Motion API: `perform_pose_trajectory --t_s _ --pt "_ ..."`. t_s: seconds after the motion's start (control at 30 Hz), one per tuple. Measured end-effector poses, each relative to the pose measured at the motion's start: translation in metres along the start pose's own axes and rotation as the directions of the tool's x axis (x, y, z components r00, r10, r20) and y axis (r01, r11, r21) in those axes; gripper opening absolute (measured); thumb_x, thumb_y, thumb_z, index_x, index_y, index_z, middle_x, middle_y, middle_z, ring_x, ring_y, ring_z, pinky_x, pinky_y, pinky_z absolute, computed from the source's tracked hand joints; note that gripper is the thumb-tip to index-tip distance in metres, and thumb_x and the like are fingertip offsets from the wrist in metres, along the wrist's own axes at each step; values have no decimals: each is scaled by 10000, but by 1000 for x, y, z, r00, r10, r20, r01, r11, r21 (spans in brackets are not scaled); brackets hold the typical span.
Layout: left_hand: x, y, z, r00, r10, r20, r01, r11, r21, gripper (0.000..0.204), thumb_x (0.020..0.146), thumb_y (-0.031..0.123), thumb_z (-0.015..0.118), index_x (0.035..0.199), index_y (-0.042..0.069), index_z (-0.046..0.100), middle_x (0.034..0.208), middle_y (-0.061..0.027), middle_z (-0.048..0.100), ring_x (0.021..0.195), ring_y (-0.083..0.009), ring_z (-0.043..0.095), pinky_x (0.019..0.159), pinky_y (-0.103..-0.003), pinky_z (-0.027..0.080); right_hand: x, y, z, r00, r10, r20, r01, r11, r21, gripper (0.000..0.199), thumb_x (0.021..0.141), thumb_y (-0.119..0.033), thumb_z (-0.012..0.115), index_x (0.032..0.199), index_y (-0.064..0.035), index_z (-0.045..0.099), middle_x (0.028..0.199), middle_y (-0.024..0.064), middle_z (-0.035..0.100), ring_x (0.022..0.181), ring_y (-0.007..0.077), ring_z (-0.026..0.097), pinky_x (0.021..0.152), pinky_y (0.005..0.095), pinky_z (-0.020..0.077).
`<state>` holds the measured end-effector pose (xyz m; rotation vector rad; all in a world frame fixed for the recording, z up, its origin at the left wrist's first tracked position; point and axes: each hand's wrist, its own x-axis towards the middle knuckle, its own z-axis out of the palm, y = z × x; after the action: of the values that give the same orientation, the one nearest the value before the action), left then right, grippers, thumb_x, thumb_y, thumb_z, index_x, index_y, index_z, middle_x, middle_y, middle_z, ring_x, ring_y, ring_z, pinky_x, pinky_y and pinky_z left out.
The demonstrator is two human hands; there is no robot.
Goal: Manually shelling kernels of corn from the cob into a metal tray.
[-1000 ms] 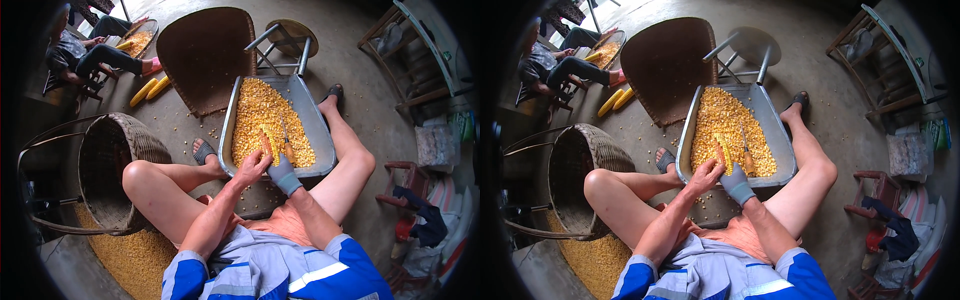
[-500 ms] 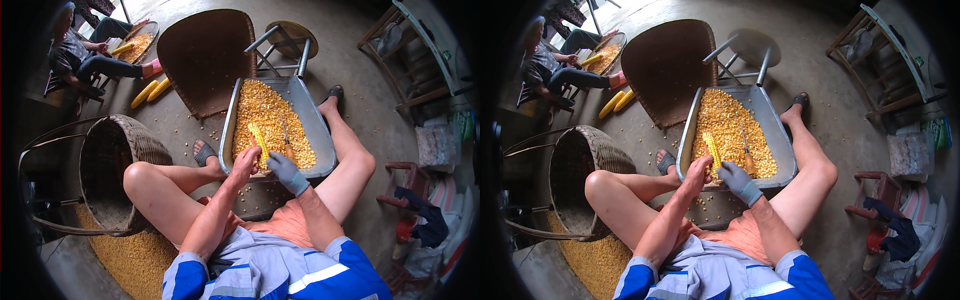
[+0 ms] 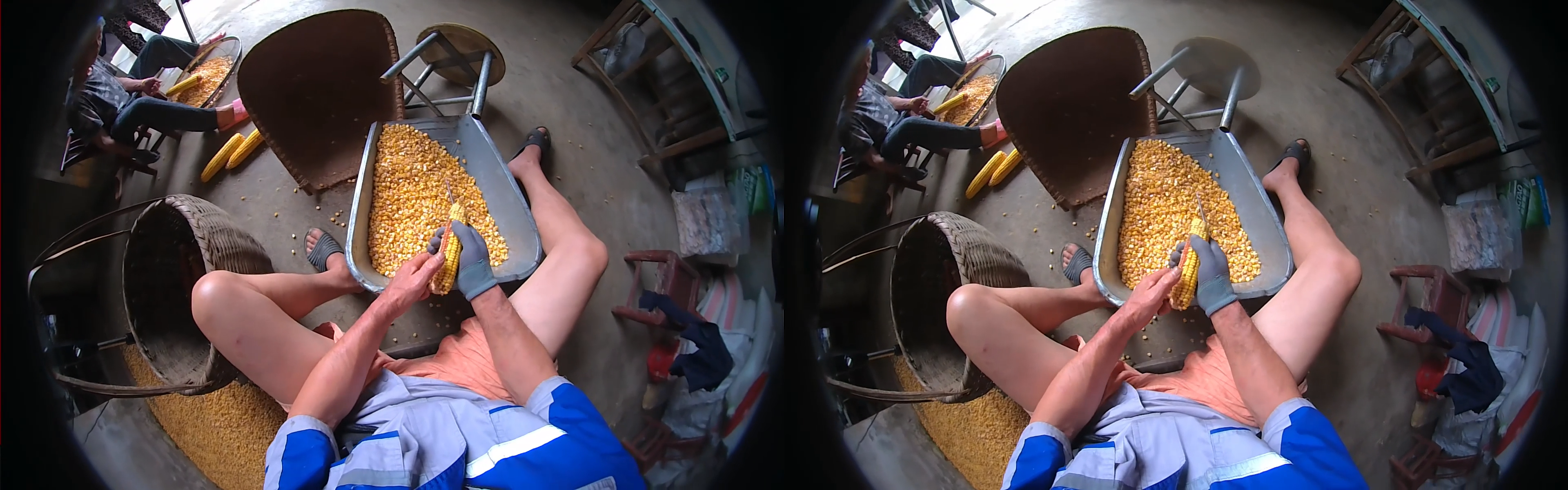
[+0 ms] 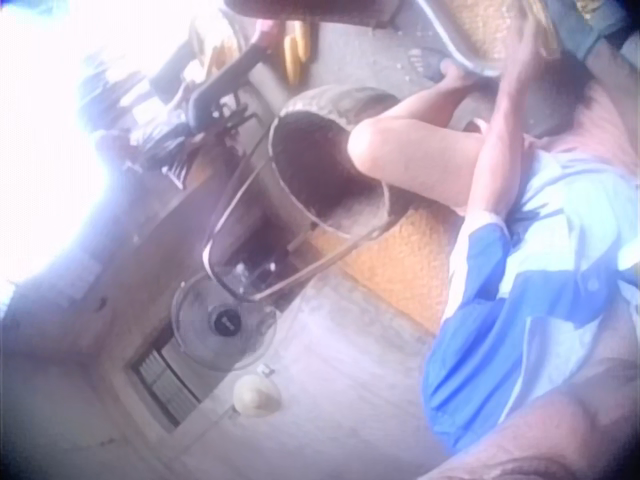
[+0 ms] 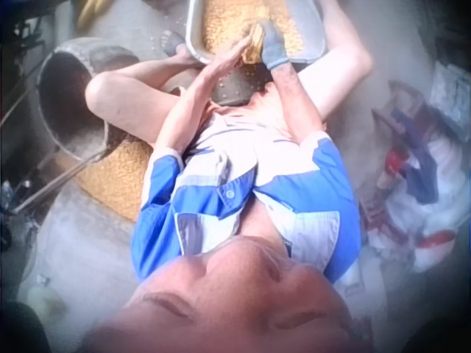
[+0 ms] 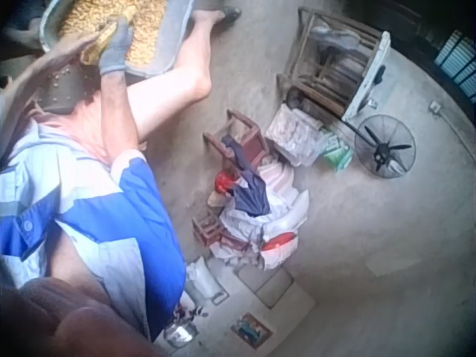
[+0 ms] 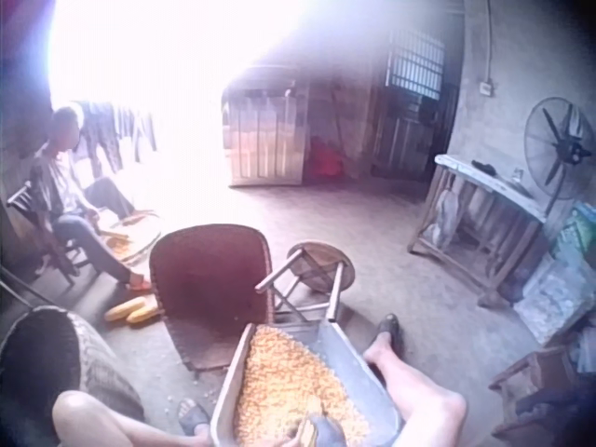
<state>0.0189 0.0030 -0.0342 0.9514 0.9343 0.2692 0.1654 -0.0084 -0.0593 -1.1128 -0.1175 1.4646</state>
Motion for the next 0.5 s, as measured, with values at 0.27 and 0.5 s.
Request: perform_pose_trajectory --t_s 0.27,0.5 --pt "6 -23 14 999 51 -6 -51 998 22 425 964 470 427 890 76 567 639 24 474 493 -60 398 445 -225 317 1 -8 4 990 -13 -140 19 999 43 364 912 -356 549 1089 -46 480 763 42 509 587 152 526 529 307 486" --pt "0 -13 19 993 51 -108 -69 983 -170 421 980 432 406 850 66 567 598 20 446 490 -76 398 437 -250 329 4 -4 2 988 -22 -151 47 986 162 365 910 -358 557 1072 -39 487 749 45 513 591 155 530 535 307 489"
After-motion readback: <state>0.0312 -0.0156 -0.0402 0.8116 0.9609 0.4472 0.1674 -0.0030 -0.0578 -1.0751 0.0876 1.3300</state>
